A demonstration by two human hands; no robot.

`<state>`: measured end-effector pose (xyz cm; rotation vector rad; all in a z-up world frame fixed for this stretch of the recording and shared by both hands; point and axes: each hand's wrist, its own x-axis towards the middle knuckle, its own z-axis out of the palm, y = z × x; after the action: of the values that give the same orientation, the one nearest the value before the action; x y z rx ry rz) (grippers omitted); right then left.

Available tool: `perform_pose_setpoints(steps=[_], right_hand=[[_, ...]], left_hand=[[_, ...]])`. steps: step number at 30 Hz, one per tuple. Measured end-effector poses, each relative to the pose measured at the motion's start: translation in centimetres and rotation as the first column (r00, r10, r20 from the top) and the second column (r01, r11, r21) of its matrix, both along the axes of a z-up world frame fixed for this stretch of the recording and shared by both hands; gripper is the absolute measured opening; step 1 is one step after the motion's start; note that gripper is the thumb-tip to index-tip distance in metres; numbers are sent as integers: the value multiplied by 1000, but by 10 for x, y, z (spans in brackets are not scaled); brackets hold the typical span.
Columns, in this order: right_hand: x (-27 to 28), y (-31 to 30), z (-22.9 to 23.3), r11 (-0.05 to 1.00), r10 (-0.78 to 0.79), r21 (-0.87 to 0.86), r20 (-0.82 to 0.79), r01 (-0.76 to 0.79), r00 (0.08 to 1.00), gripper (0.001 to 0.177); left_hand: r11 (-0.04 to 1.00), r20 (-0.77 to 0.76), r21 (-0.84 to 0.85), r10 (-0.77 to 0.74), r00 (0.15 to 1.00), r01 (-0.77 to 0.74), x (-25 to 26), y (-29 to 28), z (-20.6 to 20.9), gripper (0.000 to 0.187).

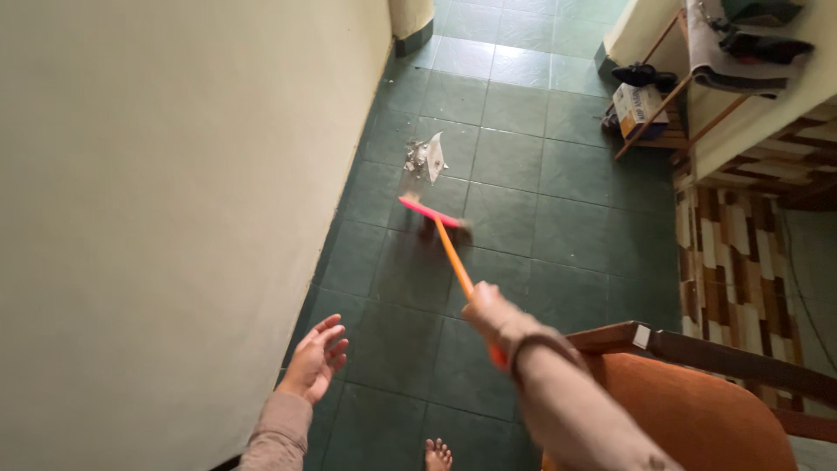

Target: The person sweeps debris across a green-tiled floor using a broom, navigating around a wooden chair and a small side table.

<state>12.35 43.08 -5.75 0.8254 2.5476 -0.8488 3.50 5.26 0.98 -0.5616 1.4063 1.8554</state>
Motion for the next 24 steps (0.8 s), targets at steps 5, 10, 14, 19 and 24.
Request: perform_pose_setpoints(steps=[5,10,14,19,24], right_hand=[[68,-19,54,877,-53,-472,91,90,994,18],[126,30,54,235,-144,-873,403,426,904,7],[114,72,70,-30,40,-681,731,732,682,17],[61,76,135,883,-93,-353,517,310,851,11],[70,48,64,963,-267,26,15,267,963,22]], left_hand=[[999,-23,-16,-46,999,45,-17,26,19,33],[993,-16,-45,-113,993,113,-20,58,16,34],[986,-18,-4,-165,986,165,-21,86,20,34],[955,-55,-84,-288,956,283,-13,113,51,36],[929,-34,-136,-352,935,344,-8,125,57,38]])
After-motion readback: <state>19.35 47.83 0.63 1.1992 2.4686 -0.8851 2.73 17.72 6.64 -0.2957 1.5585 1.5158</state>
